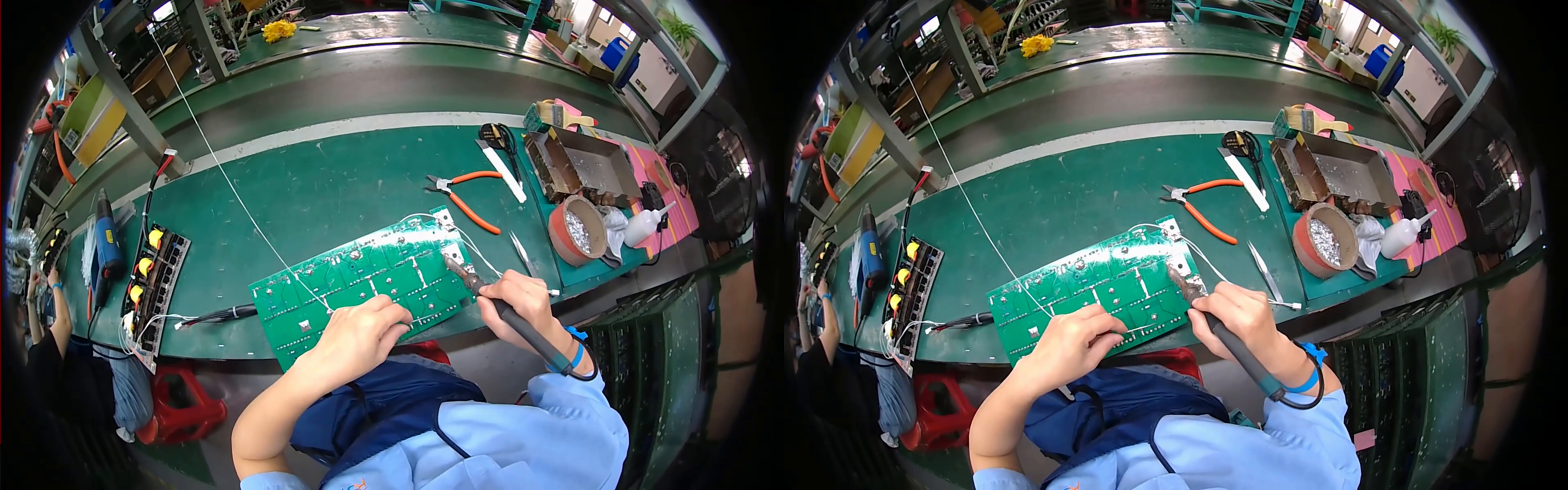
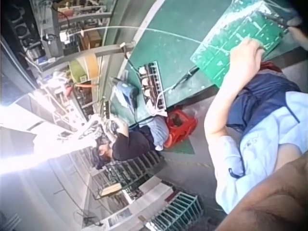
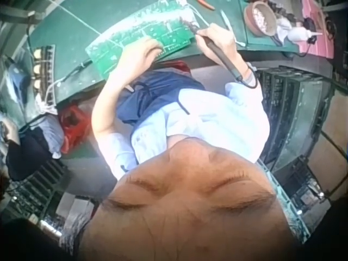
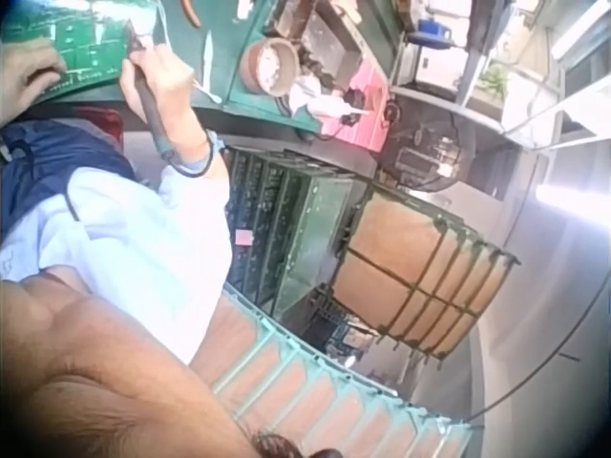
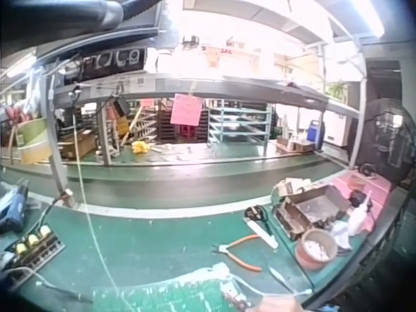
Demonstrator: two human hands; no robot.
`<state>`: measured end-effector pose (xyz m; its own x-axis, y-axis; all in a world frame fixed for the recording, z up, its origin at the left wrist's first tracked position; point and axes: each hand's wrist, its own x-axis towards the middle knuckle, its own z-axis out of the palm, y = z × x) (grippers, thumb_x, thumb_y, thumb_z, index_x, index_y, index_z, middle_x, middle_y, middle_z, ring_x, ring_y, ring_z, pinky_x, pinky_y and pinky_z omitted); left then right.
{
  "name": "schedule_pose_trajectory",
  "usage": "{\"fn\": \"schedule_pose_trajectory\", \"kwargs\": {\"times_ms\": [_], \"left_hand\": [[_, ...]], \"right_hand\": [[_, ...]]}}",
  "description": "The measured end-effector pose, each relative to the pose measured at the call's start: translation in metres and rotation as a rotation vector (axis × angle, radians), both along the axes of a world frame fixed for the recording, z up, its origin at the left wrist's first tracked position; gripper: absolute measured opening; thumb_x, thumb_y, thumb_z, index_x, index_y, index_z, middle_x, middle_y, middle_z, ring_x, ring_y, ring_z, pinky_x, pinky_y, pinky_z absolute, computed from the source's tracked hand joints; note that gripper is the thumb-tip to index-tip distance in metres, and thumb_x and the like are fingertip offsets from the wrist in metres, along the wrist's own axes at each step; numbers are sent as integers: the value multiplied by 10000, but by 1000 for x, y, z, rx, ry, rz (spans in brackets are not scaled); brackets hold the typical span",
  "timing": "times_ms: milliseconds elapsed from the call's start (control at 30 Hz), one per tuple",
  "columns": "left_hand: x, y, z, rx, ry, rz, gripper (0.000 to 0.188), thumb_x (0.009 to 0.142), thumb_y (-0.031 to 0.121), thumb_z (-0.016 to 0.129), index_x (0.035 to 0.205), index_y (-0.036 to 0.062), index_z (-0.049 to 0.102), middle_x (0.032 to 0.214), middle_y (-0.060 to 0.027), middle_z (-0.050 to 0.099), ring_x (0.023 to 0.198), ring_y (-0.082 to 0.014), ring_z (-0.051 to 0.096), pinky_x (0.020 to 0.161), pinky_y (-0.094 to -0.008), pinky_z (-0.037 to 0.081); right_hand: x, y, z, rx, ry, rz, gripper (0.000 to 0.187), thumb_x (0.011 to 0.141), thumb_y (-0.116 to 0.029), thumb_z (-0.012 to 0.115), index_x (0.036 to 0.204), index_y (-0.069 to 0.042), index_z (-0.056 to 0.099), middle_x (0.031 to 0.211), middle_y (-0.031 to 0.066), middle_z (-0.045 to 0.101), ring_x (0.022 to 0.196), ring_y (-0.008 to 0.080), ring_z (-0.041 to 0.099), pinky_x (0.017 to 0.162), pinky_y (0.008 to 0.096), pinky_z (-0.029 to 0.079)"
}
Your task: The person solders electronic components onto a printed circuit board using a soldering iron and pliers.
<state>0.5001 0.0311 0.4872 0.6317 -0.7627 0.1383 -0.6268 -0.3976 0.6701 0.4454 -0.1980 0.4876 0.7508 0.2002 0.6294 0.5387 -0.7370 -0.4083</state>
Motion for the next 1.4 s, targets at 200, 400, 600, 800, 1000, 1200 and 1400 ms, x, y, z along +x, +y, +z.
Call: {"fn": "schedule_pose_trajectory", "kwargs": {"times_ms": [200, 400, 600, 800, 1000, 1200, 1400], "left_hand": [[1, 3, -2, 11, 9, 12, 84, 752, 105, 562, 828, 69, 574, 754, -81, 531, 679, -265, 565, 574, -369, 452], [1, -1, -1, -12, -6, 13, 86, 718, 68, 597, 802, 53, 597, 736, -86, 549, 639, -240, 566, 551, -325, 459], [2, 1, -1, -14, 9, 29, 94, 723, 61, 592, 815, 47, 597, 736, -93, 539, 642, -242, 560, 555, -324, 454], [5, -1, -3, -45, 29, 47, 110, 746, 62, 560, 853, 44, 577, 764, -93, 515, 695, -261, 552, 593, -357, 459], [7, -1, -4, -48, -15, 72, 115, 745, 53, 559, 859, 39, 572, 762, -93, 515, 692, -260, 551, 586, -352, 460], [6, 2, -4, -44, -37, 80, 114, 742, 55, 562, 855, 42, 572, 758, -90, 518, 687, -258, 553, 578, -354, 460], [8, 1, -3, -15, -131, 103, 93, 726, 69, 582, 818, 62, 594, 722, -78, 526, 646, -257, 556, 557, -351, 452]], "right_hand": [[-10, 5, 2, -105, -31, 17, 131, 579, -11, 652, 665, -30, 554, 538, 53, 429, 440, 187, 482, 377, 281, 377], [-11, 5, -2, -228, -68, 63, 144, 577, -13, 654, 663, -36, 541, 566, 48, 427, 471, 180, 478, 390, 279, 380], [-9, 2, -3, -125, -50, 24, 151, 571, -8, 655, 676, -33, 549, 567, 51, 431, 468, 187, 477, 396, 280, 383], [-3, 2, -6, -66, -69, 14, 139, 575, -5, 650, 684, -27, 566, 554, 56, 441, 447, 191, 481, 388, 279, 383], [-1, 2, -7, -56, -72, 4, 139, 574, -3, 648, 685, -31, 568, 554, 52, 450, 444, 192, 486, 390, 278, 390], [0, -2, -6, 3, -28, -20, 131, 577, 2, 644, 678, -30, 566, 552, 57, 458, 446, 198, 489, 392, 288, 390], [6, -12, -1, 201, 126, -40, 84, 624, 7, 622, 689, -12, 571, 582, 92, 510, 502, 201, 518, 440, 284, 395]]}}
